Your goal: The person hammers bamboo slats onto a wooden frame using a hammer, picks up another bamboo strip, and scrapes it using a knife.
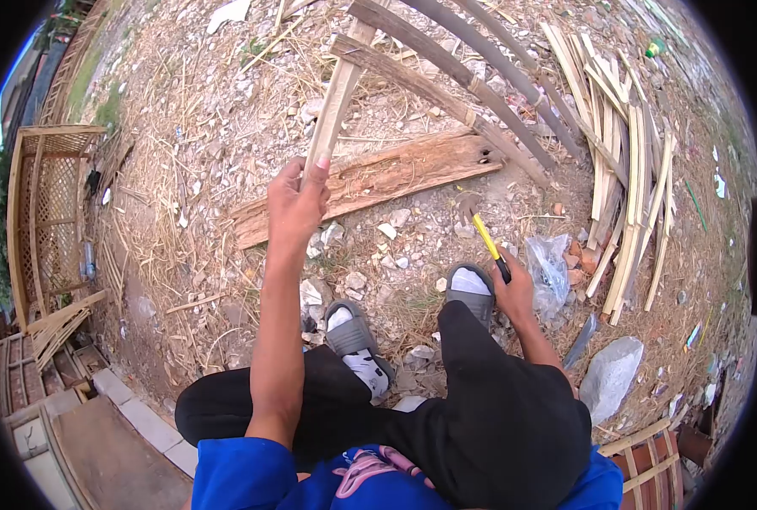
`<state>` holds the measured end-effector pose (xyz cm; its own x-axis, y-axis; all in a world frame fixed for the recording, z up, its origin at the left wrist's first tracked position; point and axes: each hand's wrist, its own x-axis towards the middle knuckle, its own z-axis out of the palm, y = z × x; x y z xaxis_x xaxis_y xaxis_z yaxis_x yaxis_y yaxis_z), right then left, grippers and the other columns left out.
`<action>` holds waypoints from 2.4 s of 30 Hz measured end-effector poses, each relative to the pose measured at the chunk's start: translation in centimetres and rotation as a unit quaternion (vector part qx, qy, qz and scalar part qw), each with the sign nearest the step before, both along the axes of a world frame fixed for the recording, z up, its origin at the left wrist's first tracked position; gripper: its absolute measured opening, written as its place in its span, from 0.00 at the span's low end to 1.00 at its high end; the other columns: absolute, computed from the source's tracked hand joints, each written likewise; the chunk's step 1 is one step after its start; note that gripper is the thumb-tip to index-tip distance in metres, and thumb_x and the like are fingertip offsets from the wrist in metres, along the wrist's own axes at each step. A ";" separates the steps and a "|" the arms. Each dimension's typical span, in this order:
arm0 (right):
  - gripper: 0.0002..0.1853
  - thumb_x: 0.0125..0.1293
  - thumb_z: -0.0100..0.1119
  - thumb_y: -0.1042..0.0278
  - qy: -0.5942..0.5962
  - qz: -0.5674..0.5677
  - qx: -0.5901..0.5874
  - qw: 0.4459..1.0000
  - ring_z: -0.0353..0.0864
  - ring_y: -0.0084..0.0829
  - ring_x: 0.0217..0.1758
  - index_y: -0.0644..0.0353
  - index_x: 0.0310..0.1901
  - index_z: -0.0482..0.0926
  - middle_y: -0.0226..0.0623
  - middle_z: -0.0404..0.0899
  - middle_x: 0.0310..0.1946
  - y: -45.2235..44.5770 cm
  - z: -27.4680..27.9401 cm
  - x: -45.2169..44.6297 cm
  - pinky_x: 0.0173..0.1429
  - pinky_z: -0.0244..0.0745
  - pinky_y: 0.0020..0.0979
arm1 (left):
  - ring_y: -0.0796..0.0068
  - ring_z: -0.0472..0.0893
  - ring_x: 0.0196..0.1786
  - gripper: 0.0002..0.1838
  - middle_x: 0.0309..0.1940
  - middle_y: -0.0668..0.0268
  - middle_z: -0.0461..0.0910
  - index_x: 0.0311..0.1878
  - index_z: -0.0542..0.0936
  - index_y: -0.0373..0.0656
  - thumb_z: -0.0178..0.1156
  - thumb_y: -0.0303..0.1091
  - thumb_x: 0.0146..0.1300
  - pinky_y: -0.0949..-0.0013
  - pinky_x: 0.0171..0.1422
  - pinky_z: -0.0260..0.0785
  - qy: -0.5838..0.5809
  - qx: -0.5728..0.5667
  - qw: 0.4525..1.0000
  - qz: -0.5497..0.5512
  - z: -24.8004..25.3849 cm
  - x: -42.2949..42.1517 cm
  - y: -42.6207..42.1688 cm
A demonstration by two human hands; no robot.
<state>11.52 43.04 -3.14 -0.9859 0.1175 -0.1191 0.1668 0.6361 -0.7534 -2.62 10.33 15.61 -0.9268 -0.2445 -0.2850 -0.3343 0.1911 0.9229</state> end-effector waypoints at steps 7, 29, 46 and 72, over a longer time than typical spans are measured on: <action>0.22 0.56 0.63 0.74 0.061 0.007 0.055 0.997 0.79 0.48 0.43 0.55 0.55 0.77 0.45 0.80 0.38 -0.3 -0.2 0.5 0.47 0.74 0.45 | 0.91 0.61 0.21 0.15 0.20 0.77 0.63 0.45 0.76 0.41 0.57 0.45 0.72 0.84 0.22 0.52 0.148 -0.113 0.981 0.049 16.6 -2.1 -5.2; 0.19 0.57 0.61 0.72 0.177 -0.071 0.111 0.975 0.74 0.48 0.50 0.57 0.52 0.77 0.46 0.76 0.44 7.1 2.6 -8.0 0.57 0.70 0.44 | 0.77 0.63 0.23 0.26 0.25 0.70 0.69 0.39 0.73 0.37 0.36 0.51 0.78 0.68 0.29 0.59 0.016 -0.345 0.935 0.078 5.2 1.7 -13.4; 0.38 0.56 0.65 0.59 -0.008 -0.120 0.429 0.895 0.65 0.53 0.66 0.49 0.69 0.62 0.44 0.67 0.64 20.9 0.3 -20.3 0.67 0.66 0.51 | 0.36 0.73 0.32 0.20 0.27 0.42 0.75 0.40 0.69 0.37 0.34 0.43 0.78 0.43 0.37 0.62 -0.017 -0.548 0.826 -0.134 -2.1 4.6 -7.0; 0.20 0.70 0.56 0.63 0.341 0.011 0.276 0.899 0.78 0.47 0.57 0.60 0.61 0.74 0.50 0.79 0.53 20.9 10.8 -26.1 0.60 0.71 0.41 | 0.46 0.77 0.33 0.26 0.28 0.46 0.78 0.41 0.76 0.35 0.32 0.45 0.77 0.48 0.41 0.65 0.061 -0.533 0.844 0.003 1.2 0.0 -11.5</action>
<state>-14.61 63.98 7.71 -0.8105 -0.0464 0.5840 -0.2307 0.9416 -0.2454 -2.66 -1.21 16.85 -0.9315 -0.3054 0.1976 -0.2519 0.9335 0.2553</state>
